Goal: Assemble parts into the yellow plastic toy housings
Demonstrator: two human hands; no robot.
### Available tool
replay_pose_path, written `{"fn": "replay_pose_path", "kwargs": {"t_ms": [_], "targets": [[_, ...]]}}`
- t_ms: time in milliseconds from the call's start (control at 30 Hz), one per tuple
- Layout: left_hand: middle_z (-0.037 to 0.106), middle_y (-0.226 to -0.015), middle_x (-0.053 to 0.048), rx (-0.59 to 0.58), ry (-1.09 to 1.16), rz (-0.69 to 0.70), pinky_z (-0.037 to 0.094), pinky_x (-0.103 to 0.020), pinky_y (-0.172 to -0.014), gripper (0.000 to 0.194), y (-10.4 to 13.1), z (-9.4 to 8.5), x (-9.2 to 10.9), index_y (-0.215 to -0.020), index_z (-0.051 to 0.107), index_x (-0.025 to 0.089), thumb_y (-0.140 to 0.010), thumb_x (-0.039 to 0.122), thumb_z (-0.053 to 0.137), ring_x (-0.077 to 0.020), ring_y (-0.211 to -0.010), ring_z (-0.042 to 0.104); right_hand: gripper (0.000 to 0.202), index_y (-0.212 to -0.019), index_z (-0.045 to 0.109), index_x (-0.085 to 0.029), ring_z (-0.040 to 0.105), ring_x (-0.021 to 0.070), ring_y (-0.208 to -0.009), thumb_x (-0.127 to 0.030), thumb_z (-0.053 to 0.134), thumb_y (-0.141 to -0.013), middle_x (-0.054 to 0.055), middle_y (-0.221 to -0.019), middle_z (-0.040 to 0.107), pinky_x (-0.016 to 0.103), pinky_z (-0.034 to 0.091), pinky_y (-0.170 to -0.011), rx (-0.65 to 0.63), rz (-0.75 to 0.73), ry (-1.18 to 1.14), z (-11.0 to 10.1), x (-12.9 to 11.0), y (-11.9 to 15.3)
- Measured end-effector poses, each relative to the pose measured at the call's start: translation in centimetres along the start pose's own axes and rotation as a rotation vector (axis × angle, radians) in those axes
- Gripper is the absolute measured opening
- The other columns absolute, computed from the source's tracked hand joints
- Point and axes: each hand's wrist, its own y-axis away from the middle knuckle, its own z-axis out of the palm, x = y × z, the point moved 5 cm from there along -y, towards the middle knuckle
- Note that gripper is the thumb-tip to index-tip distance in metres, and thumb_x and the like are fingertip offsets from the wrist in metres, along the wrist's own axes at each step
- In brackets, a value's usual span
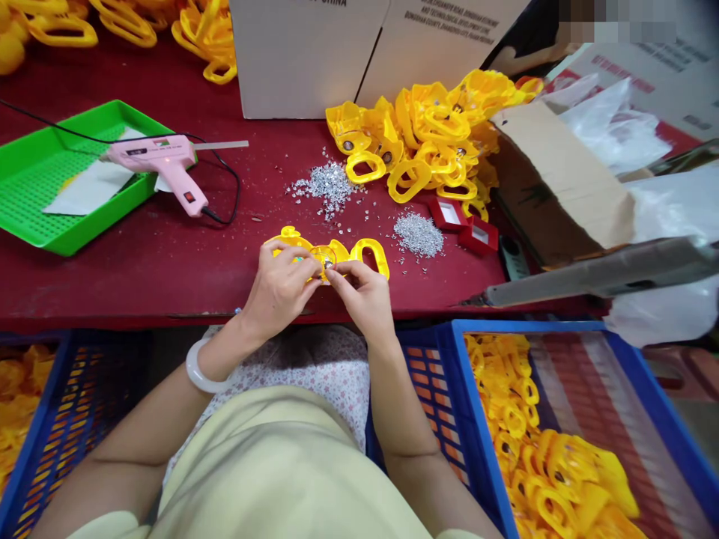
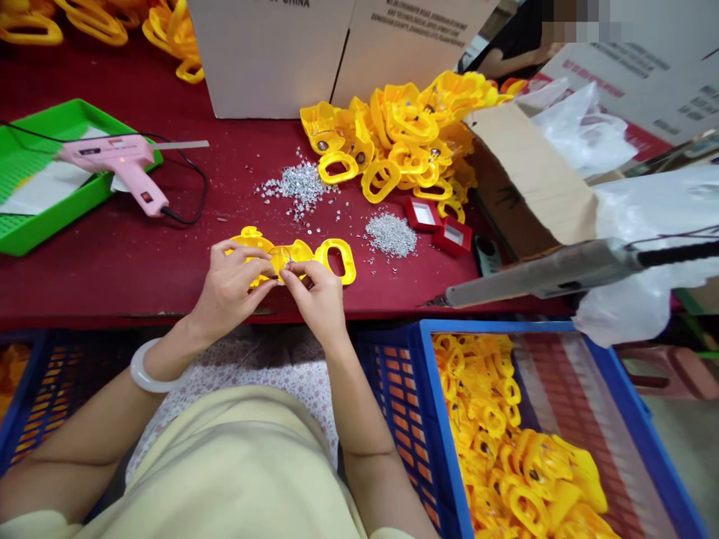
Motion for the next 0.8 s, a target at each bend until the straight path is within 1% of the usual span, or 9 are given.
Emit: {"fn": "replay_pose_path", "kwargs": {"t_ms": [167,233,267,333,433,500,633,800], "targets": [[0.071,-0.094,-0.004,0.006,0.022,0.054,0.038,-0.04,-0.094,0.006,0.4,0.3,0.1,-0.094,0.061,0.018,-0.095,0.02,0.055,-0.0197,-0.097,0.065,0.017,-0.074,0.067,-0.02,0.055,0.0105,-0.059,-0.035,0.067,-0.08,-0.002,-0.069,0.067,0.025,0.045,-0.059,-0.106,-0.018,0.083,0.1,-0.1,0.1],[0.072,-0.09,-0.004,-0.004,0.021,0.066,0.038,-0.041,-0.094,0.008,0.6,0.4,0.2,-0.095,0.062,0.017,-0.096,0.021,0.055,-0.0202,-0.096,0.065,0.018,-0.074,0.066,-0.019,0.057,0.0112,-0.06,-0.036,0.065,-0.081,-0.001,-0.069,0.067,0.026,0.045,-0.06,-0.117,-0.008,0.108,-0.2,0.1,0.1],[0.072,-0.089,-0.003,-0.012,0.013,0.069,0.038,-0.041,-0.093,0.01,0.7,0.5,0.2,-0.095,0.063,0.017,-0.096,0.021,0.054,-0.0207,-0.096,0.065,0.019,-0.074,0.067,-0.019,0.059,0.0118,-0.061,-0.037,0.065,-0.082,-0.001,-0.07,0.068,0.026,0.046,-0.062,-0.099,-0.001,0.12,-0.5,0.2,0.0],[0.072,-0.086,-0.003,-0.036,-0.008,0.075,0.039,-0.042,-0.091,0.012,1.0,0.6,0.2,-0.093,0.064,0.016,-0.096,0.021,0.053,-0.0216,-0.095,0.064,0.021,-0.075,0.067,-0.018,0.06,0.013,-0.063,-0.038,0.065,-0.081,0.001,-0.071,0.07,0.028,0.047,-0.064,-0.019,0.023,0.162,-1.4,0.7,-0.4],[0.072,-0.087,-0.004,-0.062,-0.044,0.097,0.039,-0.042,-0.089,0.016,1.5,0.9,0.3,-0.085,0.065,0.017,-0.095,0.022,0.055,-0.022,-0.094,0.063,0.021,-0.074,0.068,-0.018,0.061,0.0145,-0.063,-0.038,0.066,-0.078,0.002,-0.071,0.071,0.029,0.047,-0.065,0.123,0.066,0.234,-3.0,1.5,-1.0],[0.072,-0.087,-0.003,-0.06,-0.066,0.118,0.04,-0.042,-0.089,0.018,1.7,1.0,0.4,-0.08,0.065,0.017,-0.095,0.023,0.056,-0.0219,-0.094,0.063,0.021,-0.074,0.068,-0.018,0.062,0.0153,-0.063,-0.039,0.067,-0.076,0.003,-0.071,0.071,0.03,0.047,-0.065,0.181,0.086,0.243,-3.6,2.1,-1.4],[0.071,-0.084,-0.003,-0.031,-0.062,0.156,0.041,-0.041,-0.088,0.018,1.9,1.1,0.6,-0.077,0.065,0.017,-0.094,0.021,0.058,-0.0216,-0.095,0.062,0.024,-0.075,0.067,-0.018,0.061,0.016,-0.063,-0.041,0.066,-0.076,0.003,-0.071,0.07,0.031,0.048,-0.065,0.233,0.104,0.233,-3.8,2.7,-1.5],[0.07,-0.078,-0.004,0.024,-0.053,0.174,0.042,-0.04,-0.084,0.02,2.0,1.1,0.6,-0.074,0.064,0.015,-0.092,0.018,0.059,-0.0212,-0.092,0.063,0.025,-0.073,0.067,-0.017,0.061,0.0147,-0.062,-0.042,0.064,-0.077,0.002,-0.069,0.07,0.03,0.047,-0.066,0.214,0.11,0.271,-3.4,2.9,-1.3]]}}
